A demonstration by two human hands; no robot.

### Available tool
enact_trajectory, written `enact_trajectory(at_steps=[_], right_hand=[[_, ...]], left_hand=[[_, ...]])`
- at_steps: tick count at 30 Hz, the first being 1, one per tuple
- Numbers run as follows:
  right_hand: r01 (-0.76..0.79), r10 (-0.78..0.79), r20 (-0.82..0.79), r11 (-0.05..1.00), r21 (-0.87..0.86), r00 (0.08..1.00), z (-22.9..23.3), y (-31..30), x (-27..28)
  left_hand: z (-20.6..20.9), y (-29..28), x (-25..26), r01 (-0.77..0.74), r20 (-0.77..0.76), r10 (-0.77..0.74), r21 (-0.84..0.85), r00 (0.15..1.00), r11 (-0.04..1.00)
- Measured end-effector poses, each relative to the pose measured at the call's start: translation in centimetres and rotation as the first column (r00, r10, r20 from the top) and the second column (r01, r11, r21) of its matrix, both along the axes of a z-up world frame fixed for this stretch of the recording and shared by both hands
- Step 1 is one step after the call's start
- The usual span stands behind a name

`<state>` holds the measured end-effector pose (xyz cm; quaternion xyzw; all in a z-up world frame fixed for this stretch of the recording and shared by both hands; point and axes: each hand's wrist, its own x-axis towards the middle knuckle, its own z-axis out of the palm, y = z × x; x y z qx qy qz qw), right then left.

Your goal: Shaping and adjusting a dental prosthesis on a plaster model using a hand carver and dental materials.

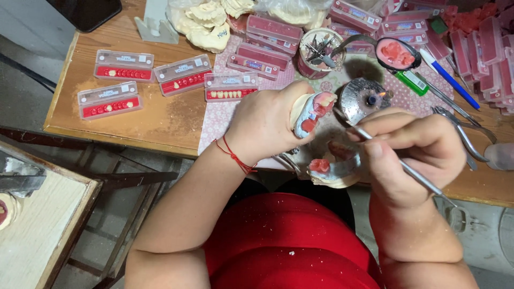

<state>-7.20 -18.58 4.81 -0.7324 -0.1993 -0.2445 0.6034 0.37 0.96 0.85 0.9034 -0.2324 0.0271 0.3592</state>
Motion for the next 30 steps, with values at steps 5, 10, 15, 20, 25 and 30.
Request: enact_trajectory(at_steps=[5,10,15,20,25,30], right_hand=[[-0.061,0.148,0.141,0.87,-0.49,0.979,4.6,-0.5,2.0],[-0.007,0.358,0.242,0.571,-0.821,0.902,5.3,-0.9,4.8],[-0.051,0.406,0.16,0.462,-0.885,0.9,6.6,-0.1,5.2],[-0.018,0.436,0.229,0.493,-0.87,0.87,6.1,-0.2,5.5],[0.044,0.421,0.297,0.516,-0.856,0.857,5.5,-0.4,5.3],[0.045,0.445,0.327,0.536,-0.843,0.833,5.3,-0.6,5.2]], left_hand=[[0.2,-0.1,-0.1,-0.013,-0.007,0.013,-0.014,1.0,1.0],[2.0,0.2,-0.3,0.01,-0.178,-0.006,0.027,0.984,1.0],[1.6,0.2,0.0,0.039,-0.108,-0.029,0.094,0.994,0.995],[1.6,0.3,0.1,0.056,-0.142,-0.038,0.127,0.989,0.99],[1.3,0.3,0.0,0.057,-0.125,-0.046,0.088,0.991,0.994],[0.8,0.2,0.0,0.035,-0.033,-0.033,0.073,0.999,0.997]])
